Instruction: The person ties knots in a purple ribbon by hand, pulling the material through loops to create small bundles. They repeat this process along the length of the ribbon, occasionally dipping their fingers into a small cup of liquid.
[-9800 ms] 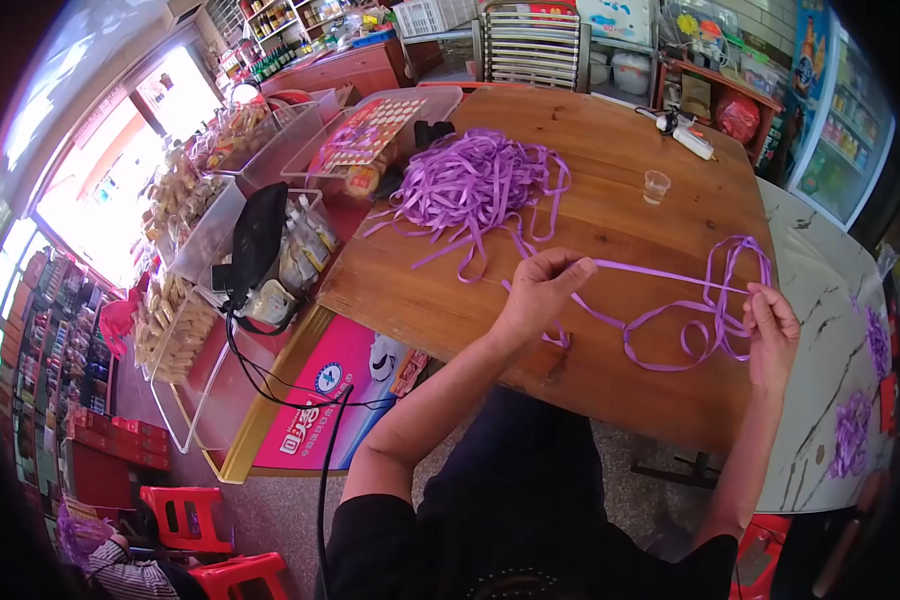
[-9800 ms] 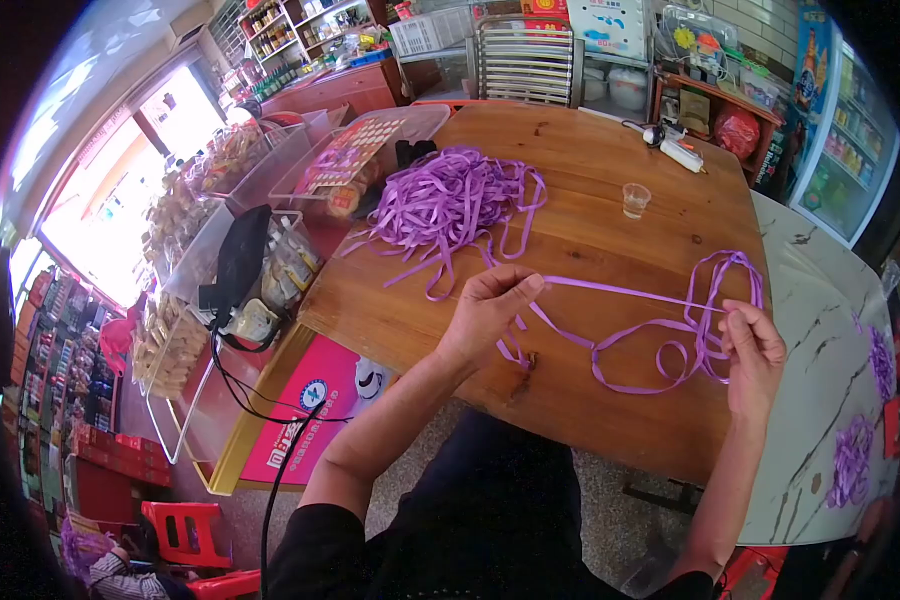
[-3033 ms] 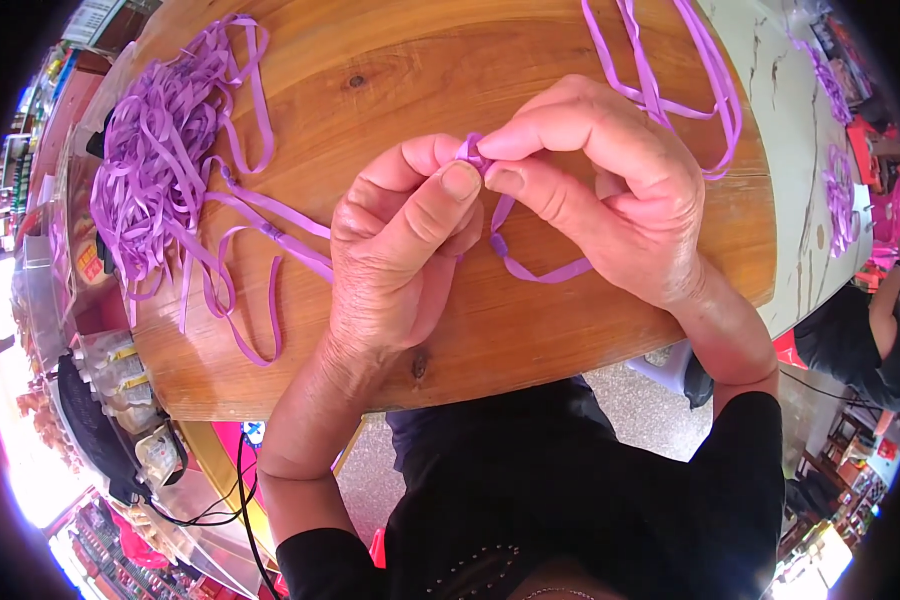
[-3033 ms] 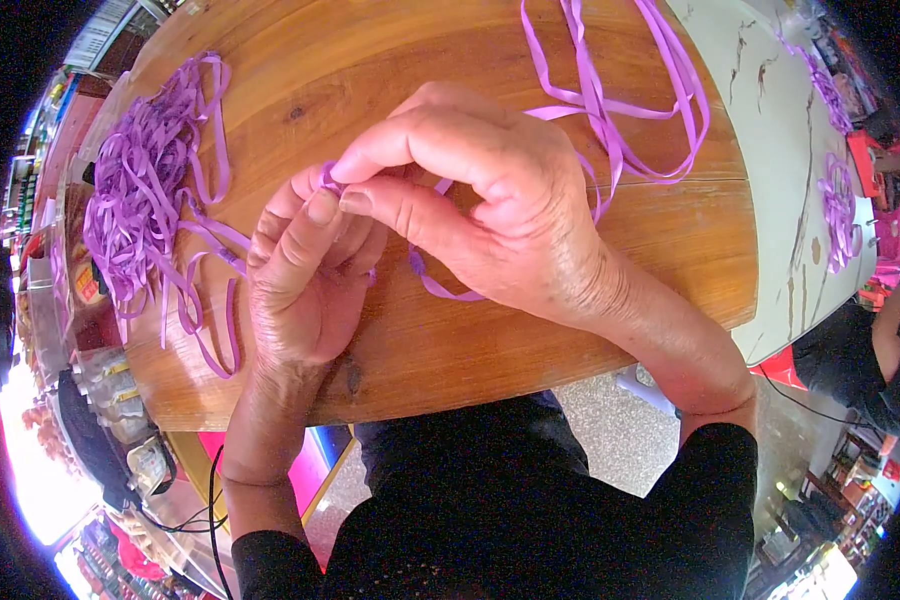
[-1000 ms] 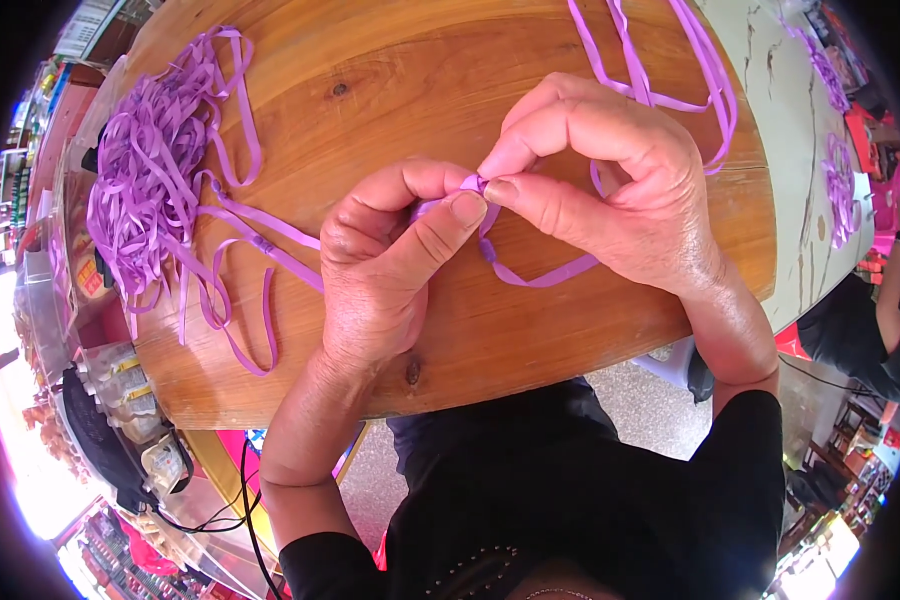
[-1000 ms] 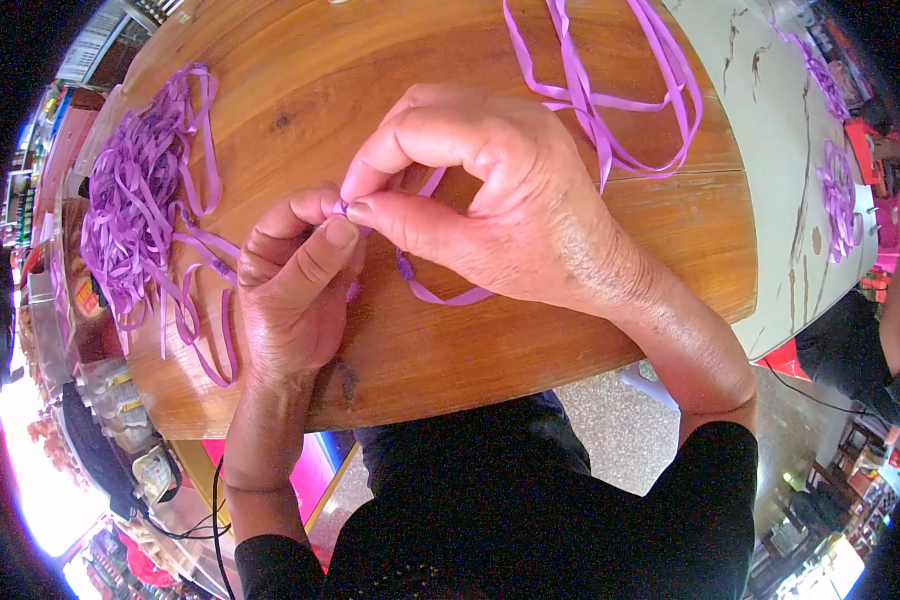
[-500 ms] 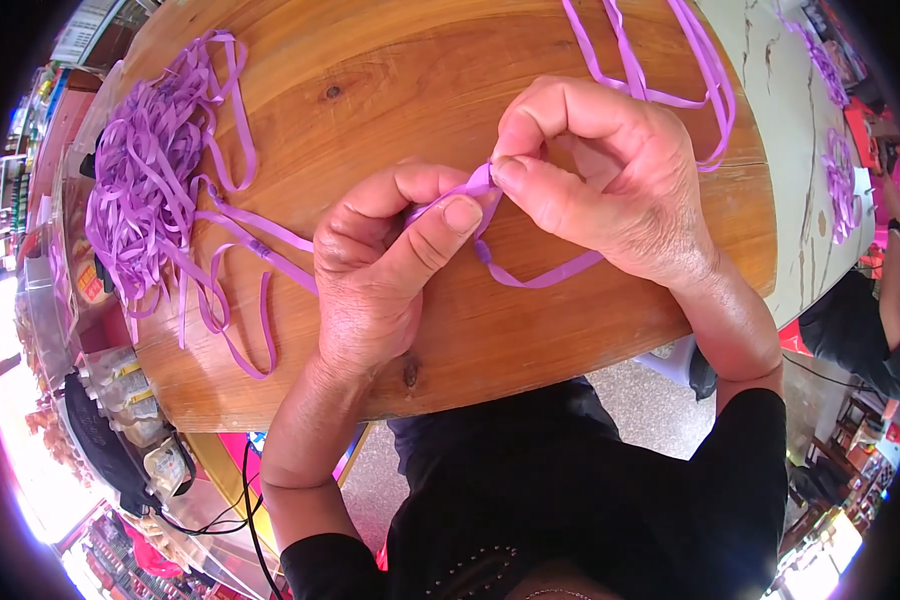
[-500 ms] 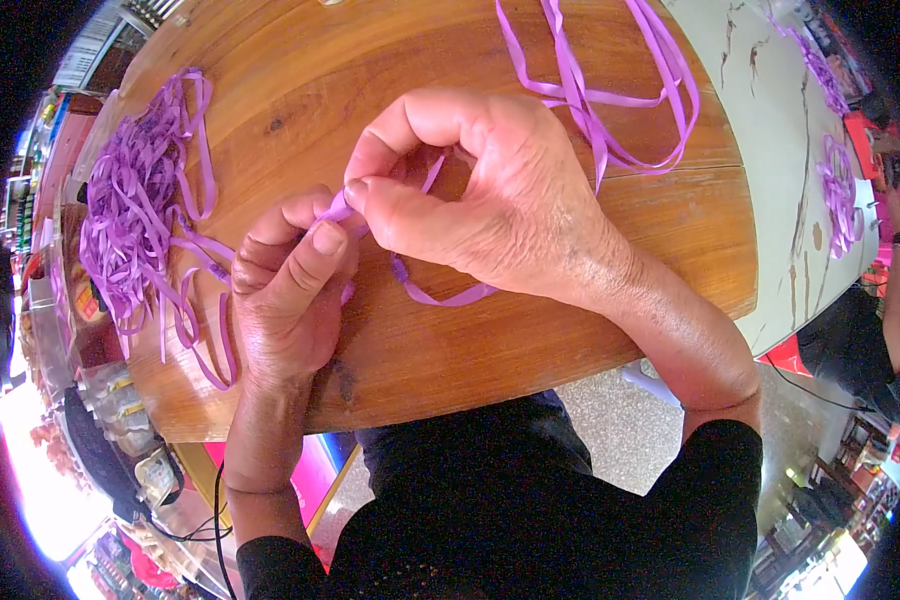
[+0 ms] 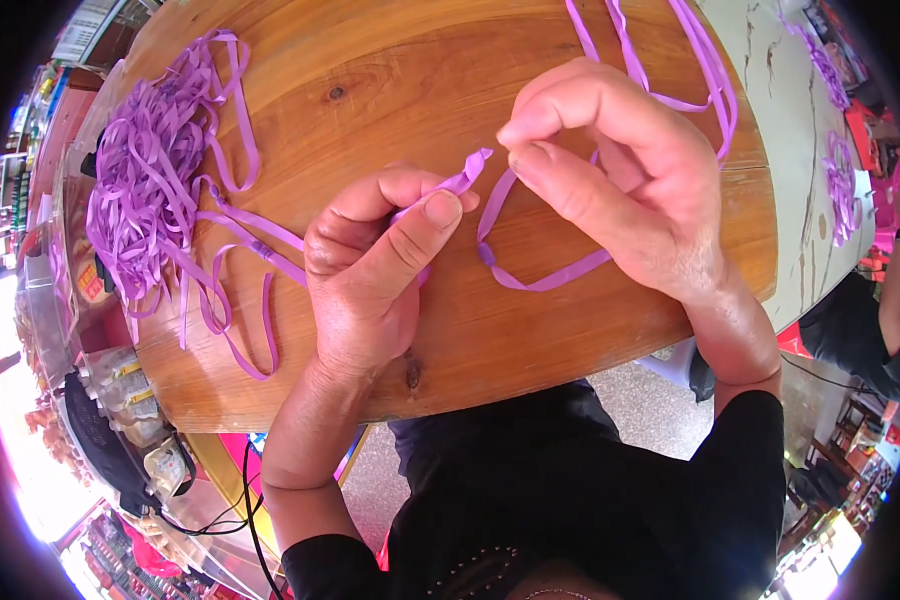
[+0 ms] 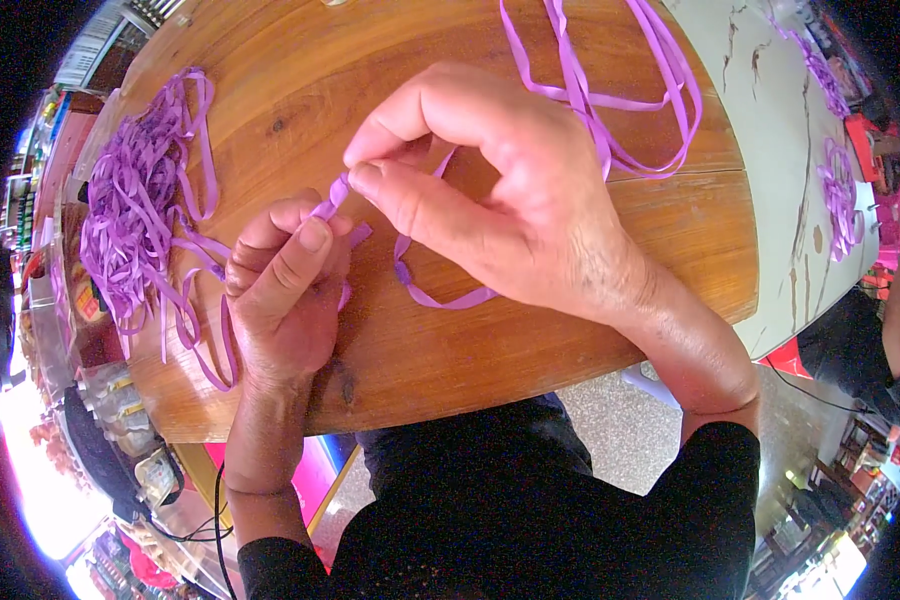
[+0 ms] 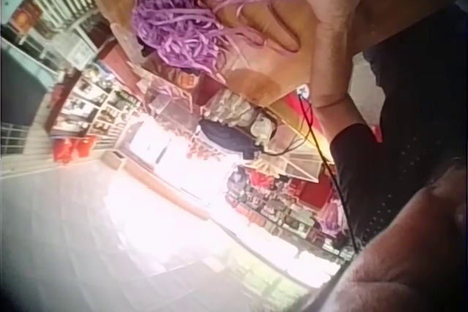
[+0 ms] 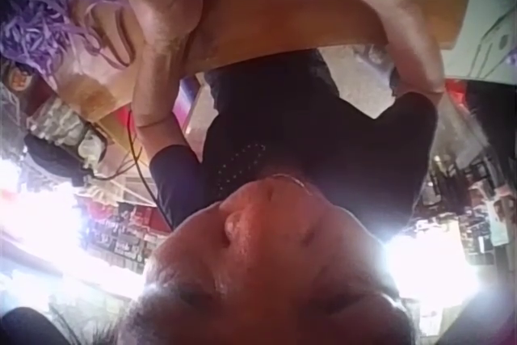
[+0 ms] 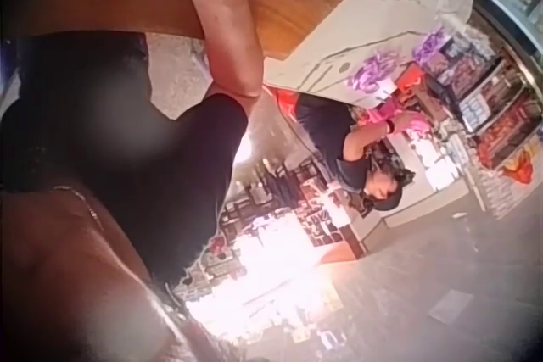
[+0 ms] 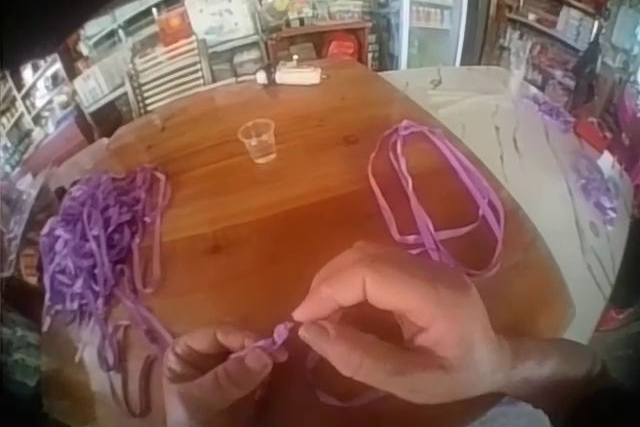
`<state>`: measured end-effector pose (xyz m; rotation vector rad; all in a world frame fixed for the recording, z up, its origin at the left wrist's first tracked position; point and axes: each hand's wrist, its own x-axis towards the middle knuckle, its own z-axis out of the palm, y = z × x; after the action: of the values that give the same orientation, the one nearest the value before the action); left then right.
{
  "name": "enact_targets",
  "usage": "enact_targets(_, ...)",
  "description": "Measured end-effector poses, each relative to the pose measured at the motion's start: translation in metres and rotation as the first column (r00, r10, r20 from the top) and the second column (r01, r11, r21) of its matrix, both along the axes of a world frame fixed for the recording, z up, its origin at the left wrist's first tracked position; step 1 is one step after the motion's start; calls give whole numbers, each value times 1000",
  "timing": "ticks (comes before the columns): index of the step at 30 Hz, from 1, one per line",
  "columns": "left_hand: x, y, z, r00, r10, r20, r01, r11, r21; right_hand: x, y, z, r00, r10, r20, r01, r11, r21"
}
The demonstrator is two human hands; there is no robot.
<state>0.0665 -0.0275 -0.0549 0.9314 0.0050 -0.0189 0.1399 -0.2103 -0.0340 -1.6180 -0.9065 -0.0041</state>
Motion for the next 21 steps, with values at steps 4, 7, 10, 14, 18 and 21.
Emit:
enact_targets(4,-1,-1,0,1000,2,-6,-2,1000,27,1,-5,9,999,-8,39,8,1000,-17)
enact_targets(7,-1,-1,-1,1000,-17,24,16,999,32,5,-3,5,998,-41,-55,43,999,30)
enact_targets(10,1,-1,-2,996,-60,73,58,998,28,8,0,4,987,32,155,-19,996,-85)
enact_targets(14,-2,-7,2,1000,15,-19,-14,999,49,0,7,-1,899,21,438,39,991,-128)
enact_targets(18,0,0,2,999,3,34,-12,969,247,-3,2,1,875,-15,484,127,972,-200)
enact_targets(21,2,0,3,1000,25,18,-30,924,380,0,2,-2,816,-60,574,235,943,-235)
